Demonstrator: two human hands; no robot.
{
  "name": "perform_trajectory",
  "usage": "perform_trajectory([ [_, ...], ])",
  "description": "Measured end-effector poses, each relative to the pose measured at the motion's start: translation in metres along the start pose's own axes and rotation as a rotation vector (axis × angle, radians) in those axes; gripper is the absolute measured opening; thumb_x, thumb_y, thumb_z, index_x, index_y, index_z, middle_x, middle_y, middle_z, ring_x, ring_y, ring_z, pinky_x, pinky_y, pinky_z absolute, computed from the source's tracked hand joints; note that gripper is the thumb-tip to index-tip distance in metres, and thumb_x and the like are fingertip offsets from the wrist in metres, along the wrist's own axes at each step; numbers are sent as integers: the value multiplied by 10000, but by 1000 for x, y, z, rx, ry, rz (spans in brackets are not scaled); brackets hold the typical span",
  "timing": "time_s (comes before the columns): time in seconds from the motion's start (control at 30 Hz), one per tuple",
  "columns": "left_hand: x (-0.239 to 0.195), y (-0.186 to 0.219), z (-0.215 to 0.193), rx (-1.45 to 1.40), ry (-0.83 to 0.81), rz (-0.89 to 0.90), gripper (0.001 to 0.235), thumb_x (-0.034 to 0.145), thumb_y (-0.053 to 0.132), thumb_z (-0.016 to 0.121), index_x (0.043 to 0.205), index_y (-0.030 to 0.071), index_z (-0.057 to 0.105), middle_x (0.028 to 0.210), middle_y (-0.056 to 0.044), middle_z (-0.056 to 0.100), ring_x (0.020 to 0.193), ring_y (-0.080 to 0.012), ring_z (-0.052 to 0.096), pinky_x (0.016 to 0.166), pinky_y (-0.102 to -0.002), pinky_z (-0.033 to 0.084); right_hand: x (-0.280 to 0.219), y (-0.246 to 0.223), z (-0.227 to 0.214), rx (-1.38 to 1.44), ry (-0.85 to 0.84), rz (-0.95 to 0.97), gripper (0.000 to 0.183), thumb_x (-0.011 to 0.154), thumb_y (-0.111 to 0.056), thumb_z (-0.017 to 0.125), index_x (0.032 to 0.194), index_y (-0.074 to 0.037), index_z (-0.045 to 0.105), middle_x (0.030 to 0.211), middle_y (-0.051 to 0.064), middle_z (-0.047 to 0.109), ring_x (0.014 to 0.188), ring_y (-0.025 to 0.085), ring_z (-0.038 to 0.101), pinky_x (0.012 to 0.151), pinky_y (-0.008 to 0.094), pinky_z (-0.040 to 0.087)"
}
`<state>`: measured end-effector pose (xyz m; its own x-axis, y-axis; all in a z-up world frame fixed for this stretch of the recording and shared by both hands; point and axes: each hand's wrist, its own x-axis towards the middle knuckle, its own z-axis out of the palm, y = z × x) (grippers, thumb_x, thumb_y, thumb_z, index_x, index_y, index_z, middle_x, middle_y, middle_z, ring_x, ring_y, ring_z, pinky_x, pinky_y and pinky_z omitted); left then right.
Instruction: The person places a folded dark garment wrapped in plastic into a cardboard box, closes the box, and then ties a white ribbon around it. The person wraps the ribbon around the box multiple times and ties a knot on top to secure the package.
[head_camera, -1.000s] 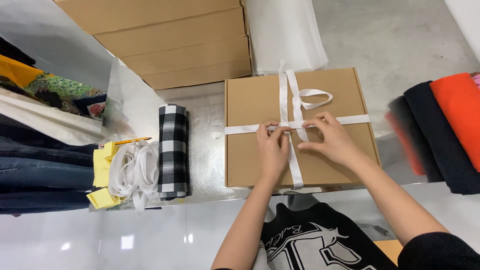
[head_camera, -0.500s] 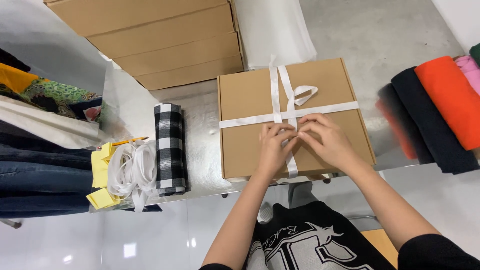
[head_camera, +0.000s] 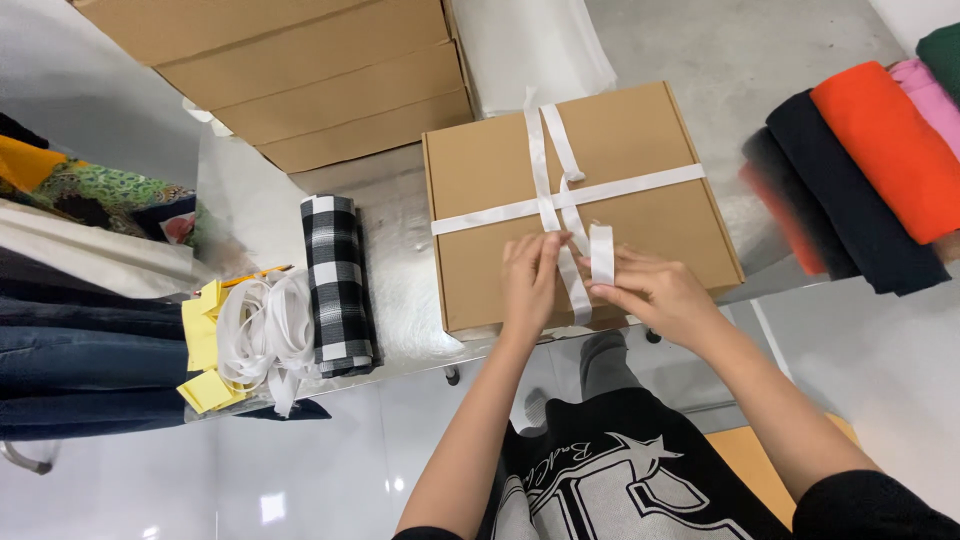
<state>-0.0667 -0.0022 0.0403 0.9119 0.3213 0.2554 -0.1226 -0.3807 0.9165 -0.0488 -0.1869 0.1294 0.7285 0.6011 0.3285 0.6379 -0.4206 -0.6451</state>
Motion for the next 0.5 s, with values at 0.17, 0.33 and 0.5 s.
perform_trajectory([
  [0.17, -6, -10, 6, 507, -45, -27, 393, 971, 324, 771, 1341, 235, 675, 1283, -44, 622, 1160, -274, 555, 957, -426, 472, -22, -27, -15, 12, 48, -120, 255, 948, -194, 799, 715, -107, 744, 820, 44, 781, 913, 287, 786, 936, 420, 608],
  [0.33, -6, -16, 13, 618, -55, -66, 526, 952, 336, 787, 1410, 131, 626, 1364, -114, 555, 1229, -305, 503, 980, -419, 420, -61, -10, 6, -3, 123, -71, 208, 963, -222, 786, 766, -156, 802, 824, -27, 828, 856, 202, 799, 854, 348, 596],
  [0.5, -5, -18, 14, 639, -66, -94, 524, 949, 400, 771, 1401, 167, 647, 1376, -50, 552, 1234, -269, 494, 975, -391, 408, -90, 6, 22, 133, 110, 254, 171, 1007, -201, 727, 944, -138, 873, 908, 60, 865, 969, 267, 811, 859, 378, 597],
])
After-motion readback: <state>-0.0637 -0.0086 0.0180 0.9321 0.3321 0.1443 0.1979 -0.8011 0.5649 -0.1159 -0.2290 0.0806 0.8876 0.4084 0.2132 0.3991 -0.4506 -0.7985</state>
